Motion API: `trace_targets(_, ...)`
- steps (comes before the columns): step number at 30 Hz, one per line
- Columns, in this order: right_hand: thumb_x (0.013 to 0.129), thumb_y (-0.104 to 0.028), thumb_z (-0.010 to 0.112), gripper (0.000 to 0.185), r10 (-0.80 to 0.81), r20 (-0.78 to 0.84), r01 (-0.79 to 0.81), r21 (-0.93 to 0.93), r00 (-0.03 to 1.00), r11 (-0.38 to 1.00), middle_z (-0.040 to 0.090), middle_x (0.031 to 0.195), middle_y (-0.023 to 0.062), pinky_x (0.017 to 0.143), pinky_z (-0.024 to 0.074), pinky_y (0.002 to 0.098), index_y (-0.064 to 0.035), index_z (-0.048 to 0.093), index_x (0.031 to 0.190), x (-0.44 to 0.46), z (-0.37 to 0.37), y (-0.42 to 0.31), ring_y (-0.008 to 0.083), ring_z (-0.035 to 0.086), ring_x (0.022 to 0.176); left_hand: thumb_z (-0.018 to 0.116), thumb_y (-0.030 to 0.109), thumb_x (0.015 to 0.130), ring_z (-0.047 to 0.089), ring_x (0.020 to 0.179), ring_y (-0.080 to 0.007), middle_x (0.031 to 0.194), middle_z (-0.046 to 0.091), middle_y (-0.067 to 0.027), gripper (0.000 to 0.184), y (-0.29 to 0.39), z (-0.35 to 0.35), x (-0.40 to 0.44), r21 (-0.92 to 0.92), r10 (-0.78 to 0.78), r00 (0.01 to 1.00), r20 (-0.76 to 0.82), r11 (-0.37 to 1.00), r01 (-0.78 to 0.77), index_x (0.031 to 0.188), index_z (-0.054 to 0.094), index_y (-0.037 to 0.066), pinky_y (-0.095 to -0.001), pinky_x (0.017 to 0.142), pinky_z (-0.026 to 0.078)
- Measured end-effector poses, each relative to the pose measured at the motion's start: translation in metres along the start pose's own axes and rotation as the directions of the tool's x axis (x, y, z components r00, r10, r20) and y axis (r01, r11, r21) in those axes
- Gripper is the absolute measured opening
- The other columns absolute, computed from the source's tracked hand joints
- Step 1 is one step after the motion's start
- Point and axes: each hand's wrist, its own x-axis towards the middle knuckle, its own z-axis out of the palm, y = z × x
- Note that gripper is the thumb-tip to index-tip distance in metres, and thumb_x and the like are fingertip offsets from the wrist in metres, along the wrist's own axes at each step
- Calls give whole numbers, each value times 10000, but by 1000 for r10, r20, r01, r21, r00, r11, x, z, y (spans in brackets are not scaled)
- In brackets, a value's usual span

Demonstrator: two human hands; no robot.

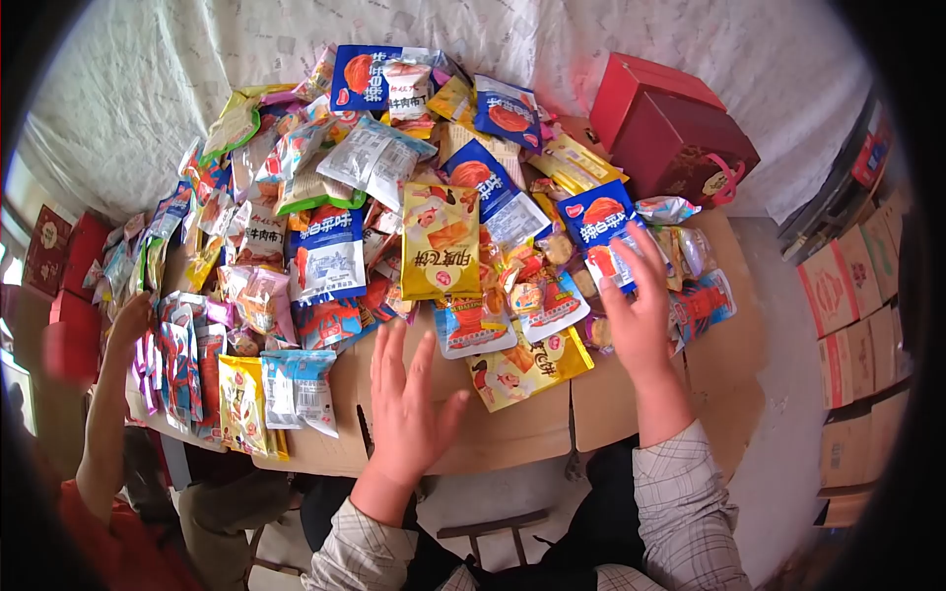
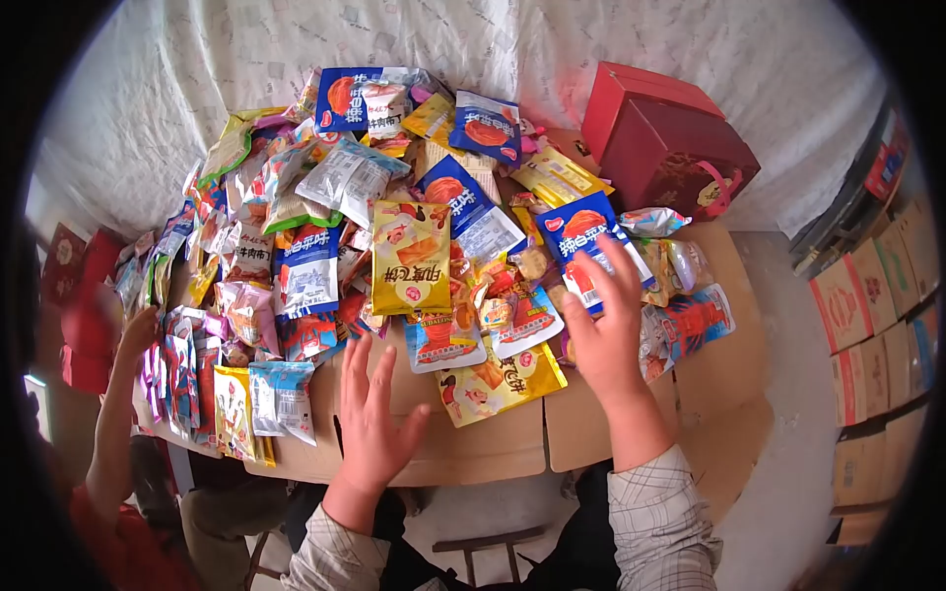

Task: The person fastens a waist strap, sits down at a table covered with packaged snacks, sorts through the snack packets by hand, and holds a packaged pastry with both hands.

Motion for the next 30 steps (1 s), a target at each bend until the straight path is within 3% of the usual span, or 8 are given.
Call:
trace_targets(5,876,-76,692,420,20,143,-31,71,989,997,498,1463,180,1142,355,450,-19,613,1284,-10,19,-23,361,444,1374,775,299,821,224,1490,-491,1610,275,-246,745,-17,12,28,34,-83,996,-34,996,84,1465,482,64,-566,1178,272)
trace_targets(13,898,-61,689,490,-82,318,2,244,945,970,495,1471,212,1104,411,435,8,557,1364,-16,42,-45,361,488,1361,775,122,789,378,1408,-485,1424,515,-213,622,-18,19,39,-123,-32,997,-69,992,23,1347,555,-44,-536,1148,353)
trace_targets(15,921,-74,683,524,95,389,-289,480,916,828,452,1512,208,1117,398,442,4,520,1413,-21,50,-54,338,456,1397,770,68,772,403,1398,-477,1434,508,-221,633,-10,20,33,-190,71,992,-100,978,-89,1359,554,-33,-531,1136,375)
trace_targets(17,976,-210,670,657,79,456,-332,509,887,794,355,1582,199,1143,367,446,-30,372,1533,-25,56,-52,304,421,1424,752,-13,753,484,1350,-458,1428,510,-243,638,0,20,23,-221,261,954,-147,932,-289,1362,561,-24,-515,1095,438)
trace_targets(20,956,-538,641,1010,109,442,-440,775,890,453,216,1637,212,1175,319,451,-84,34,1624,-25,64,-64,268,387,1431,714,-27,800,509,1339,-432,1403,538,-233,553,19,17,7,-369,421,899,-122,822,-435,1339,587,-20,-503,1079,456)
trace_targets(23,908,-500,723,1084,176,594,-619,762,785,192,326,1583,228,977,505,321,-50,36,1614,-18,53,-74,199,623,1144,672,3,859,527,1334,-389,1400,560,-178,468,28,9,-2,-374,452,889,-76,813,-446,1324,614,-8,-489,1074,463)
trace_targets(25,886,-483,756,1094,163,690,-709,683,705,177,404,1532,234,862,528,249,-52,63,1614,-13,47,-67,165,664,1020,650,27,890,533,1335,-365,1399,571,-147,430,24,5,-7,-362,467,882,-61,813,-456,1319,627,-1,-481,1071,466)
trace_targets(30,902,-496,732,934,2,677,-624,678,736,390,524,1464,171,968,512,364,-59,267,1585,-38,60,-73,234,644,1130,635,79,926,474,1402,-304,1412,581,-70,406,12,-9,-23,-238,531,841,-107,807,-540,1331,642,50,-466,1110,431)
